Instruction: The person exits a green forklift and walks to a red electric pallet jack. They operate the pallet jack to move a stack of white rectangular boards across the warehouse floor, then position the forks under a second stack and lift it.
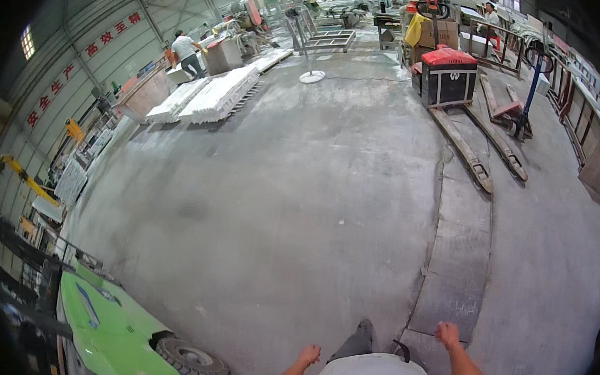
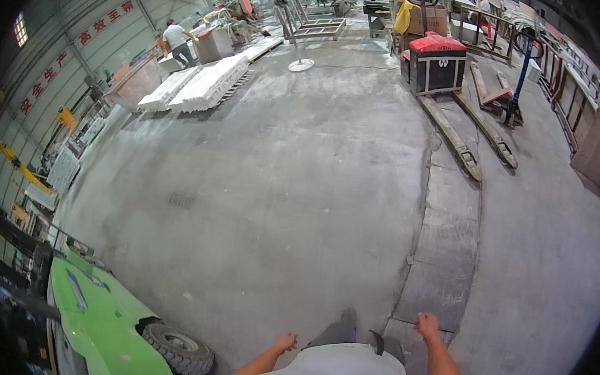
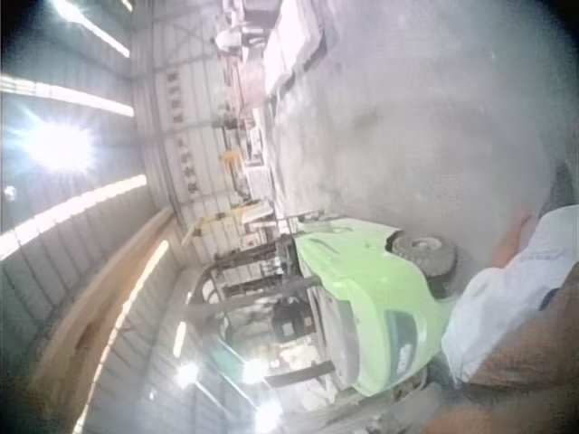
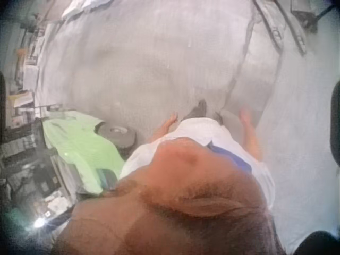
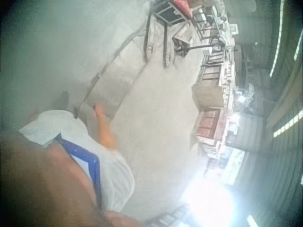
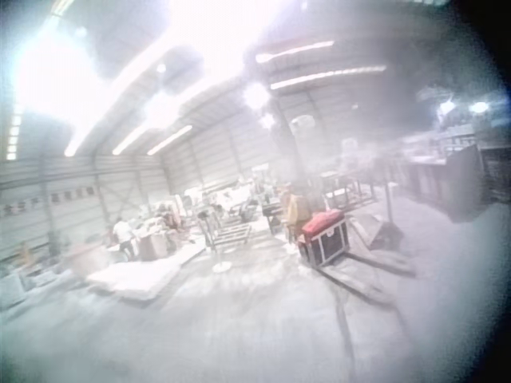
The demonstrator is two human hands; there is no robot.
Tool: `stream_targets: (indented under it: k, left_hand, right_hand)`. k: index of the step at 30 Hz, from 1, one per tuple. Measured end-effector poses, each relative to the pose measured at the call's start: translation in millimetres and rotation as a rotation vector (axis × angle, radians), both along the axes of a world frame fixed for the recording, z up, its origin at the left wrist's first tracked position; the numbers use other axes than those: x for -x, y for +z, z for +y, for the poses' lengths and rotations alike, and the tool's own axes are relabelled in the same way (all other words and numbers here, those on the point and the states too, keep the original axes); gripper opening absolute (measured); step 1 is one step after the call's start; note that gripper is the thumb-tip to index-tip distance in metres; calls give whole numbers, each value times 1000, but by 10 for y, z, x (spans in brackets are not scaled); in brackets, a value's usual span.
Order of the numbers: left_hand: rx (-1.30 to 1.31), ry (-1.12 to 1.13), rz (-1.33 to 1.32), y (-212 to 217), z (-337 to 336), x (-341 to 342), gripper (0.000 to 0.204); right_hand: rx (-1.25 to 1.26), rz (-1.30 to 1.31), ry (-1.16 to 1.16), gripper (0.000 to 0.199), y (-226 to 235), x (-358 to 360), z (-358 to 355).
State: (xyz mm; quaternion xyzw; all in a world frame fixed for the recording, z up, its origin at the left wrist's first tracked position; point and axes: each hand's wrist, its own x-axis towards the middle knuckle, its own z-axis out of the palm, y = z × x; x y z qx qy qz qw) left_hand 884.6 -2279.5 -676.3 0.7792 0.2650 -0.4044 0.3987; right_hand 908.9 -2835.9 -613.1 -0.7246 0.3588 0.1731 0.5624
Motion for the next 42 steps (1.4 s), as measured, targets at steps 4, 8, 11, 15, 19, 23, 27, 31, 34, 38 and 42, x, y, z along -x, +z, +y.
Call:
stream_targets:
  k: [4,8,11,15,19,23,27,31,34,38,42]
  left_hand:
    - [84,75,-209,523,42,-2153,41]
    - [105,139,-268,598,6,-3711,40]
    - [117,117,-187,446,-30,-4426,37]
    - [198,170,-6,378,60,-4903,36]
    - [96,205,52,485,93,-5565,36]
    - [83,216,95,429,32,-6573,36]
    - [85,175,112,293,129,-7880,36]
    - [91,135,79,333,529,-9502,36]
    - [94,154,22,522,794,-10956,36]
    - [61,149,-136,903,805,-12913,38]
    - [9,111,-180,1034,478,-14438,39]
  right_hand:
    - [-83,138,-55,34,-358,17,270]
    - [529,179,582,35,-876,-134,284]
    - [409,400,687,32,-1173,-903,168]
    - [523,276,805,28,-1371,-3069,-72]
    - [424,110,522,32,-809,-6036,30]
    - [28,-194,135,46,328,-8774,561]
    - [-117,-273,27,45,935,-10575,1055]
    - [-3,-263,73,47,648,-11257,1255]
    - [-61,-42,-58,47,218,-11171,1133]
    - [6,171,-213,43,-292,-10697,815]
    - [-33,356,-272,39,-355,-10558,643]
